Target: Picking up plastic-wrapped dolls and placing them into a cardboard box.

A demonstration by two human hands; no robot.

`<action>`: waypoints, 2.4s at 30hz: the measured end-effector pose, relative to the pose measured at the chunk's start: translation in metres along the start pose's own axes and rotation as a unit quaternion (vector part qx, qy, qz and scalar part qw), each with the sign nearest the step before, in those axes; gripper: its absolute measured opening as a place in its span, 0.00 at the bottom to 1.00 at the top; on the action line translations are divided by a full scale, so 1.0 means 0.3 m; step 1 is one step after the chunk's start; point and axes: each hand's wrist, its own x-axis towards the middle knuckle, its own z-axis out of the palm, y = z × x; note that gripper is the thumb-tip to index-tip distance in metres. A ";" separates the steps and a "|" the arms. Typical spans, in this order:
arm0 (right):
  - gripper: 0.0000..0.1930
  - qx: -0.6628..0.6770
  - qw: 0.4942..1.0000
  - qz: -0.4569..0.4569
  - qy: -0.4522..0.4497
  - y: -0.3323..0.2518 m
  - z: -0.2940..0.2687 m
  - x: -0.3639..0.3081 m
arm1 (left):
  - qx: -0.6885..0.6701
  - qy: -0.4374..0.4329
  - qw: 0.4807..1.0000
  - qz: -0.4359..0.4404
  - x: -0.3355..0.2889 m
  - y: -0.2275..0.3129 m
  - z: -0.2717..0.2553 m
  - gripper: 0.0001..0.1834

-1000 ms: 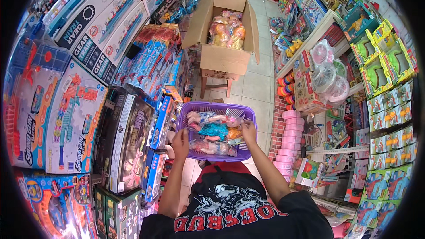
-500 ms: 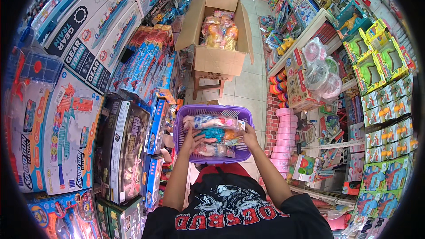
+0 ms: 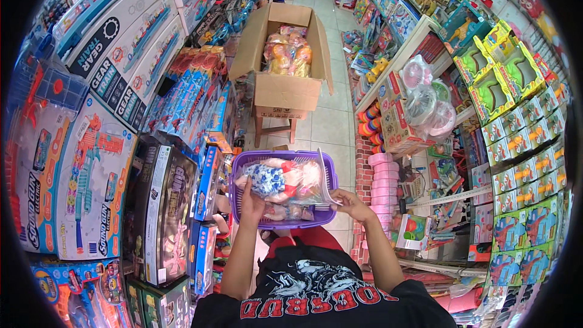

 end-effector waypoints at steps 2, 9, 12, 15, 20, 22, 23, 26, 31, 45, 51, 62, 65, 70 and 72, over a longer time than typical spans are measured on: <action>0.32 0.042 0.999 -0.001 -0.026 -0.084 0.010 -0.051 | 0.013 -0.018 1.000 0.005 -0.020 0.006 0.002 0.18; 0.38 0.126 0.983 -0.010 0.137 -0.008 -0.044 -0.065 | 0.093 -0.081 0.992 -0.027 -0.080 -0.083 0.025 0.19; 0.29 0.074 0.973 0.009 0.221 -0.055 -0.081 -0.073 | 0.167 -0.079 0.981 -0.053 -0.112 -0.160 0.027 0.19; 0.27 0.090 0.970 0.042 0.221 -0.114 -0.166 -0.152 | 0.222 -0.097 0.968 -0.061 -0.174 -0.224 0.058 0.20; 0.19 0.100 0.965 -0.015 0.241 -0.029 -0.386 -0.249 | 0.227 -0.097 0.968 -0.053 -0.200 -0.374 0.176 0.23; 0.17 0.110 0.964 -0.027 0.243 0.003 -0.459 -0.271 | 0.235 -0.078 0.967 -0.063 -0.162 -0.415 0.145 0.25; 0.14 0.114 0.961 -0.036 0.250 0.019 -0.502 -0.288 | 0.238 -0.063 0.966 -0.077 -0.143 -0.444 0.138 0.28; 0.09 0.053 0.966 -0.146 0.207 0.022 -0.630 -0.357 | 0.208 -0.059 0.972 -0.095 -0.196 -0.538 0.369 0.36; 0.18 -0.049 0.955 -0.235 0.172 0.014 -0.757 -0.433 | 0.340 -0.002 0.934 -0.111 -0.184 -0.668 0.425 0.30; 0.29 0.449 0.874 -0.025 0.181 0.151 -0.767 -0.459 | 0.322 -0.032 0.946 -0.011 -0.152 -1.170 0.479 0.26; 0.31 0.361 0.889 -0.026 0.280 0.156 -0.836 -0.394 | 0.491 -0.187 0.841 -0.127 -0.117 -1.204 0.561 0.32; 0.33 0.381 0.862 -0.132 0.306 -0.101 -0.977 -0.127 | 0.454 -0.209 0.852 -0.155 0.187 -1.260 0.691 0.24; 0.26 0.335 0.881 -0.175 0.285 -0.164 -1.029 0.016 | 0.509 -0.178 0.835 -0.112 0.332 -1.233 0.743 0.26; 0.31 0.313 0.904 -0.163 0.241 -0.303 -1.064 0.224 | 0.463 -0.242 0.851 -0.045 0.553 -1.124 0.921 0.53; 0.33 0.290 0.919 -0.136 0.230 -0.340 -1.072 0.326 | 0.460 -0.272 0.844 -0.049 0.641 -1.061 0.962 0.63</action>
